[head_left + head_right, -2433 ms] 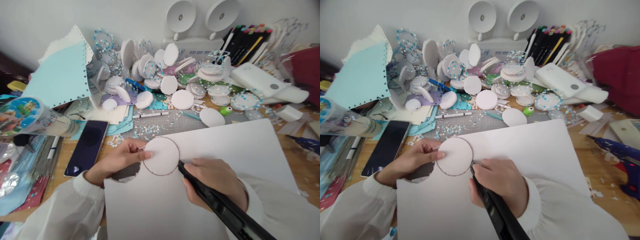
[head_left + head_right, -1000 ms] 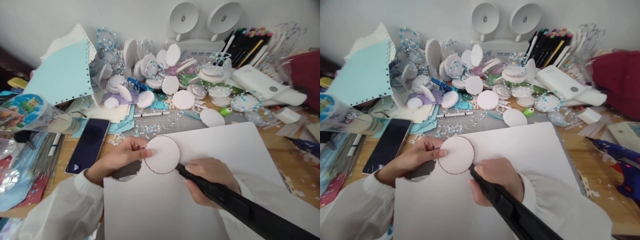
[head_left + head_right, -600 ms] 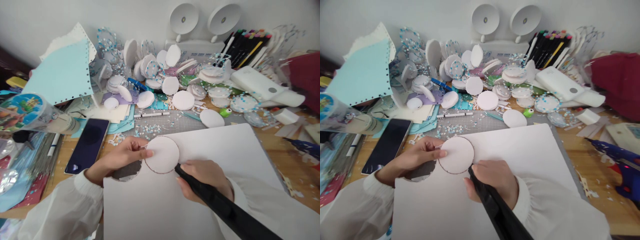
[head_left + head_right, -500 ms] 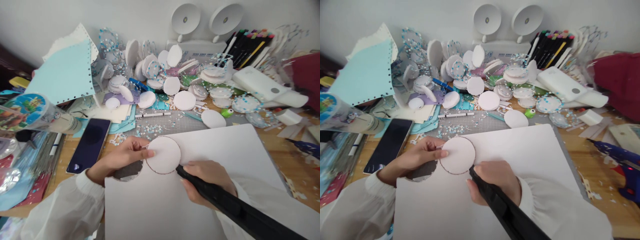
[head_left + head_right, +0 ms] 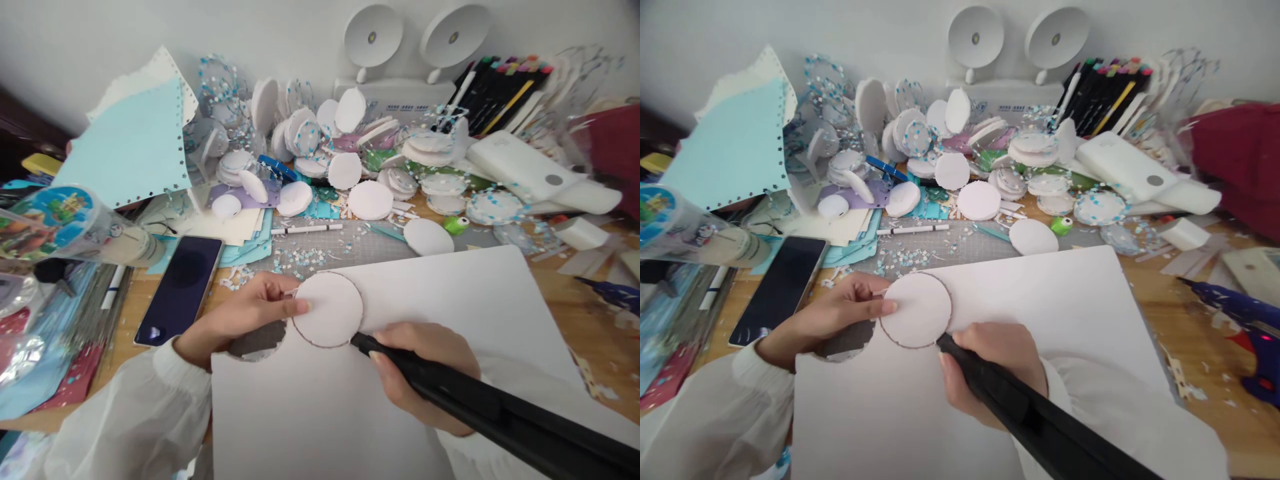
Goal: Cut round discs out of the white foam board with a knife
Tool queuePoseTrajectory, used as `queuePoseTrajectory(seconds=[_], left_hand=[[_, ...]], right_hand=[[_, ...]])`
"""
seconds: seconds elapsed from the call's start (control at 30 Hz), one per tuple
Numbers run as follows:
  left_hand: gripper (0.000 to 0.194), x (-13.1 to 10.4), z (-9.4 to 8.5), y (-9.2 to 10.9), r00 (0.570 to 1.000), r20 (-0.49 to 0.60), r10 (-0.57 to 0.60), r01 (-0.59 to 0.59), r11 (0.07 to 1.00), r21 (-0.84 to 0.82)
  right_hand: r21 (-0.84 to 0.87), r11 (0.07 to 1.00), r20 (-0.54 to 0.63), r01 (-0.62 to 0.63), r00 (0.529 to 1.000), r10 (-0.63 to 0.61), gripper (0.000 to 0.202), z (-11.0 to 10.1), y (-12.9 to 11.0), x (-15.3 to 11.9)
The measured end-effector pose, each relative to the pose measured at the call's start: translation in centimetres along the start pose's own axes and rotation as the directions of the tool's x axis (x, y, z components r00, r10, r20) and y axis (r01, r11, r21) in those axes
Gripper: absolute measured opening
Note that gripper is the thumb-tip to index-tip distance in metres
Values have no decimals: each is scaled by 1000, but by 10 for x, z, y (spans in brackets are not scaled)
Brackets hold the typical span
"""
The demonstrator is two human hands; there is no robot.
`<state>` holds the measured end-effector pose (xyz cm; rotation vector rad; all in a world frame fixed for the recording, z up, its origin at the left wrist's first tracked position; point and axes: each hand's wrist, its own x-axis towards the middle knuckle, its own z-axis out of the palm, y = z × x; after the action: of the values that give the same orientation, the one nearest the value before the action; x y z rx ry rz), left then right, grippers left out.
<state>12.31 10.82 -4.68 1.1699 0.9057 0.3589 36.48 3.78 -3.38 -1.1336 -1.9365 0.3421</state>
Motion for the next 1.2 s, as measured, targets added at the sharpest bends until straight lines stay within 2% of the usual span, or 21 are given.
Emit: queuePoseTrajectory(seconds=[0.1,0.2,0.3,0.37,0.43,0.57,0.63,0.77,0.9,1.0,1.2], left_hand=[[36,0,0,0,1000,5,-5,5,1000,-7],[36,0,0,1,999,27,-17,17,1000,-14],[38,0,-2,5,998,41,-41,40,999,24],[38,-1,-3,10,998,48,-48,45,997,63],[37,-4,-4,14,997,64,-46,40,995,95],[27,-10,-6,18,993,96,-70,64,995,73],[24,-12,-8,16,988,135,-69,65,997,34],[29,-13,-16,10,977,201,-74,72,997,16],[19,-12,-19,8,973,180,-146,145,989,17],[21,-12,-17,11,972,169,-165,167,986,0],[31,-14,-11,21,986,146,-82,89,995,-43]], right_hand=[[52,998,16,-33,999,32,8,-5,-1,-3],[136,978,-53,-161,984,169,3,-10,1,-10],[271,913,-202,-306,909,364,3,-16,9,-12],[356,875,-300,-328,847,439,5,-19,17,-7],[472,818,-293,-329,816,498,8,-20,25,1],[747,595,-116,-296,823,556,7,-17,35,14],[771,564,-102,-295,818,566,4,-16,35,15],[759,562,-104,-327,792,602,5,-15,32,13],[753,560,-92,-347,786,611,6,-15,31,13],[741,560,-82,-372,777,624,9,-16,30,14],[698,587,-108,-411,750,653,16,-21,24,18]])
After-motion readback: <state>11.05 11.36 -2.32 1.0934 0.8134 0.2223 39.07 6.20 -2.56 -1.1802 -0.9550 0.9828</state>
